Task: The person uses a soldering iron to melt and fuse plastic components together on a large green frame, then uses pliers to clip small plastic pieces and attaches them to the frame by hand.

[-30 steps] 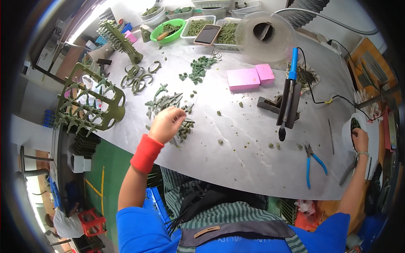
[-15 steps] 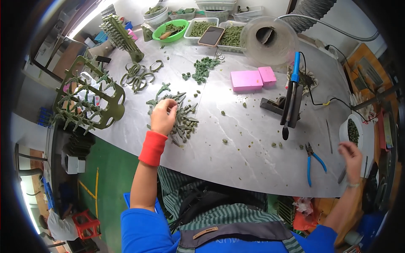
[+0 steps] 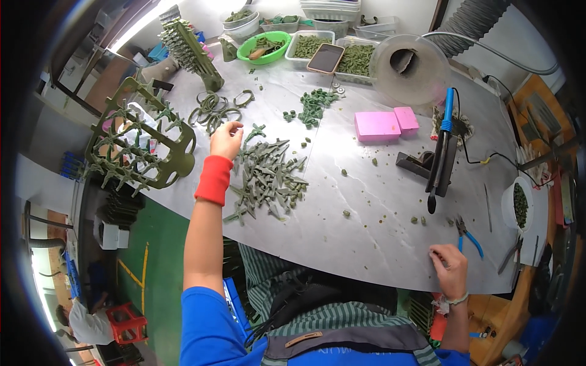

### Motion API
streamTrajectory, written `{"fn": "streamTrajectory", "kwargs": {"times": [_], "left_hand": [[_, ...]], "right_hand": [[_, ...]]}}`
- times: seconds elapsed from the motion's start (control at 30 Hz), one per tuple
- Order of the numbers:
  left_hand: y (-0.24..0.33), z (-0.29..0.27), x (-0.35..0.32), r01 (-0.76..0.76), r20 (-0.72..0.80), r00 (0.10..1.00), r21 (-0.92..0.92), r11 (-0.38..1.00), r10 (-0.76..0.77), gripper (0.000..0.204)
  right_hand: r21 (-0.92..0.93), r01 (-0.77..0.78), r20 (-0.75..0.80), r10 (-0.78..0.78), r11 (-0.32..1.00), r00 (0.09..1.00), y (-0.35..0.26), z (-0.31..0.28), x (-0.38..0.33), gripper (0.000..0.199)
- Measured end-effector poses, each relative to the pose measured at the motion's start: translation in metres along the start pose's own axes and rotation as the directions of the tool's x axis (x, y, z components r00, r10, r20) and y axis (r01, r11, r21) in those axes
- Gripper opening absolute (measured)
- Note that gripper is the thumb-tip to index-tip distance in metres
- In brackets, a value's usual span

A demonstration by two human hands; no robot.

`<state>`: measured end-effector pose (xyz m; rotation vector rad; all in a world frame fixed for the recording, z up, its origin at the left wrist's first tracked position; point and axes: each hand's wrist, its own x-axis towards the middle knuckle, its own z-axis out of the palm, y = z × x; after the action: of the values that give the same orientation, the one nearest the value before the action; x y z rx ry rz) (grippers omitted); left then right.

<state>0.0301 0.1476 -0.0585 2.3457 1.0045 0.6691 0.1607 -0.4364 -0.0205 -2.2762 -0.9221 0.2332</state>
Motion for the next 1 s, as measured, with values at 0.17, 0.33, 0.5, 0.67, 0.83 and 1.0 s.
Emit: {"fn": "streamTrajectory", "kwargs": {"times": [0.17,0.33,0.5,0.67,0.83,1.0], "left_hand": [[-0.008,0.031,0.011,-0.209,0.156,0.975,0.378,0.902,0.161,0.023],[0.0,0.027,0.01,-0.249,0.099,0.968,0.381,0.89,0.229,0.022],[0.051,0.018,-0.028,-0.072,0.119,0.985,-0.37,0.926,0.124,0.023],[0.118,0.03,-0.122,-0.165,0.322,0.89,-0.435,0.885,0.324,0.018],[0.156,0.045,-0.173,-0.717,0.193,0.668,-0.091,0.691,0.719,0.026],[0.158,0.053,-0.188,-0.657,0.29,0.637,-0.282,0.699,0.715,0.029]], "right_hand": [[0.023,-0.088,-0.012,0.089,0.996,0.996,0.001,-0.006,0.003,0.017],[0.027,-0.09,-0.062,0.091,0.996,0.994,-0.006,-0.009,0.0,0.014],[0.094,-0.202,0.002,0.202,0.975,0.979,-0.011,-0.02,0.005,0.012],[0.236,-0.171,0.067,0.16,0.957,0.985,-0.015,-0.021,0.006,0.015],[0.283,-0.162,0.072,0.147,0.945,0.986,-0.022,-0.017,0.005,0.014],[0.256,-0.072,0.08,0.053,0.964,0.995,-0.026,-0.017,0.01,0.014]]}}
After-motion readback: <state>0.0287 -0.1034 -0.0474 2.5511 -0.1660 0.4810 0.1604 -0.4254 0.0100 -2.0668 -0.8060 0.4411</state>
